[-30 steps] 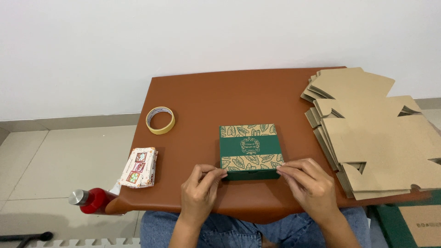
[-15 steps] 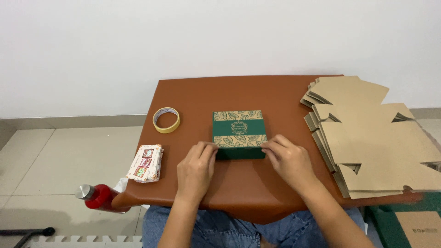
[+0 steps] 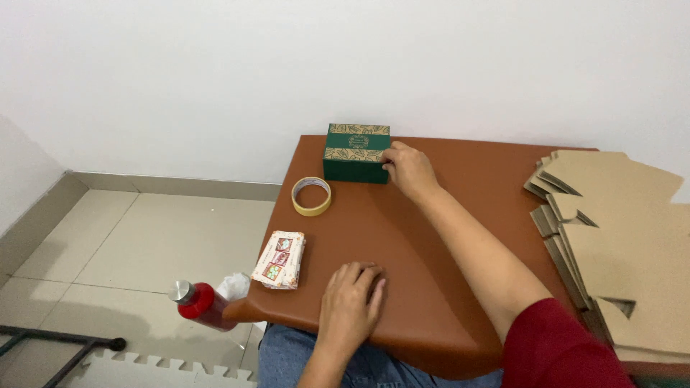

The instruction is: Folding flat cardboard templates into small boxes and applying decorative stickers to finish them.

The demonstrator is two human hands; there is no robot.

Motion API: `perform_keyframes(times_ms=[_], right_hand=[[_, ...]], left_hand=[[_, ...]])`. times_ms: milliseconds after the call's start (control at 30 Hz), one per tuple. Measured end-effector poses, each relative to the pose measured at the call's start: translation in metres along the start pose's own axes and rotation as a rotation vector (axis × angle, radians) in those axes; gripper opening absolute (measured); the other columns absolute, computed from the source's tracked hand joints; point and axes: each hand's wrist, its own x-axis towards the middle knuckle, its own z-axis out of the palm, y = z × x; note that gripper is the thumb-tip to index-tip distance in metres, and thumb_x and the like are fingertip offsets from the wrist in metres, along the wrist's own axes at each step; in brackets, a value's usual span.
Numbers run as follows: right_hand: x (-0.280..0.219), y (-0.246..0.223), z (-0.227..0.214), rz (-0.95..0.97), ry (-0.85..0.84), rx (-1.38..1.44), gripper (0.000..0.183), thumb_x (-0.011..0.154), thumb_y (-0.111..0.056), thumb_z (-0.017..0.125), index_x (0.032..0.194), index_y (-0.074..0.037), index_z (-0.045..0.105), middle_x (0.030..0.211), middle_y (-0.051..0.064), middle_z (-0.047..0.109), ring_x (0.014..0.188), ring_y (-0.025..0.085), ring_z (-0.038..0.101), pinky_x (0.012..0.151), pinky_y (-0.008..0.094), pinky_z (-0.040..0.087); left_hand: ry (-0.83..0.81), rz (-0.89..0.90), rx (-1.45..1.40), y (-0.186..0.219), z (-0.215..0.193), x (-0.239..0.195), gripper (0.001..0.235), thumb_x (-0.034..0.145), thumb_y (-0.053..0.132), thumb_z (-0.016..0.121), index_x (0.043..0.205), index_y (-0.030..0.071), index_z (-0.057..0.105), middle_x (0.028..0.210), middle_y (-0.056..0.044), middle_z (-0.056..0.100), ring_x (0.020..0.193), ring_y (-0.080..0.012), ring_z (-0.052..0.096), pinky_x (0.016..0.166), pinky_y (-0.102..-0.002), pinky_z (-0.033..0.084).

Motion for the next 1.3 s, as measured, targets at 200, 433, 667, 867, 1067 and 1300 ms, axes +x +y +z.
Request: perform_keyframes(times_ms=[200,433,667,867,1067,1300], right_hand=[[0.051,-0.002,0.039,-0.016,-0.006,0.068,0.011,0.082,0.007,0.066,0.086,-0.001,0.073,0.091,0.007,0.069,0.077,0.025,0.067,0.074,0.038,0.055],[0.070,-0.014,0.050,0.010,-0.062,0.082,0.012,0.083,0.009,0.067,0.087,-0.001,0.073,0.092,0.005,0.068,0.077,0.021,0.068,0.073,0.036,0.056],[0.065,-0.012,0.049,-0.082,0.007,0.036,0.010,0.080,0.006,0.068,0.085,-0.001,0.072,0.093,0.007,0.070,0.077,0.027,0.067,0.075,0.039,0.055],[0.072,-0.011,0.055,-0.019,-0.007,0.084,0.011,0.079,0.007,0.069,0.085,-0.002,0.073,0.088,0.005,0.068,0.071,0.024,0.064,0.071,0.037,0.054],[0.075,-0.011,0.063,-0.025,0.013,0.027,0.010,0.078,0.005,0.071,0.085,-0.003,0.074,0.090,0.007,0.070,0.075,0.027,0.066,0.073,0.039,0.055],[0.049,-0.026,0.046,0.000,-0.002,-0.155,0.037,0.086,-0.004,0.066,0.123,-0.011,0.064,0.111,0.006,0.069,0.085,0.027,0.070,0.071,0.039,0.060]], left_hand=[[-0.007,-0.028,-0.010,-0.003,-0.001,0.001,0.010,0.087,0.014,0.067,0.094,0.008,0.070,0.096,-0.006,0.066,0.085,-0.0240,0.062,0.080,-0.037,0.051],[0.026,-0.015,-0.020,-0.007,0.001,0.000,0.010,0.087,0.012,0.068,0.094,0.005,0.069,0.097,-0.008,0.065,0.086,-0.0259,0.061,0.084,-0.039,0.050],[0.031,-0.019,-0.025,-0.007,0.001,-0.001,0.009,0.087,0.012,0.068,0.093,0.005,0.069,0.097,-0.007,0.066,0.086,-0.0252,0.062,0.083,-0.038,0.051],[0.036,-0.006,-0.020,-0.006,0.000,0.000,0.009,0.088,0.012,0.068,0.093,0.005,0.068,0.096,-0.008,0.065,0.085,-0.0264,0.061,0.084,-0.039,0.051],[0.023,-0.025,-0.016,-0.006,-0.001,0.001,0.008,0.088,0.013,0.068,0.092,0.005,0.068,0.093,-0.008,0.063,0.082,-0.0253,0.060,0.076,-0.038,0.051],[0.010,-0.028,-0.006,-0.004,-0.004,0.001,0.008,0.088,0.015,0.067,0.090,0.007,0.068,0.093,-0.006,0.063,0.081,-0.0245,0.059,0.076,-0.037,0.050]])
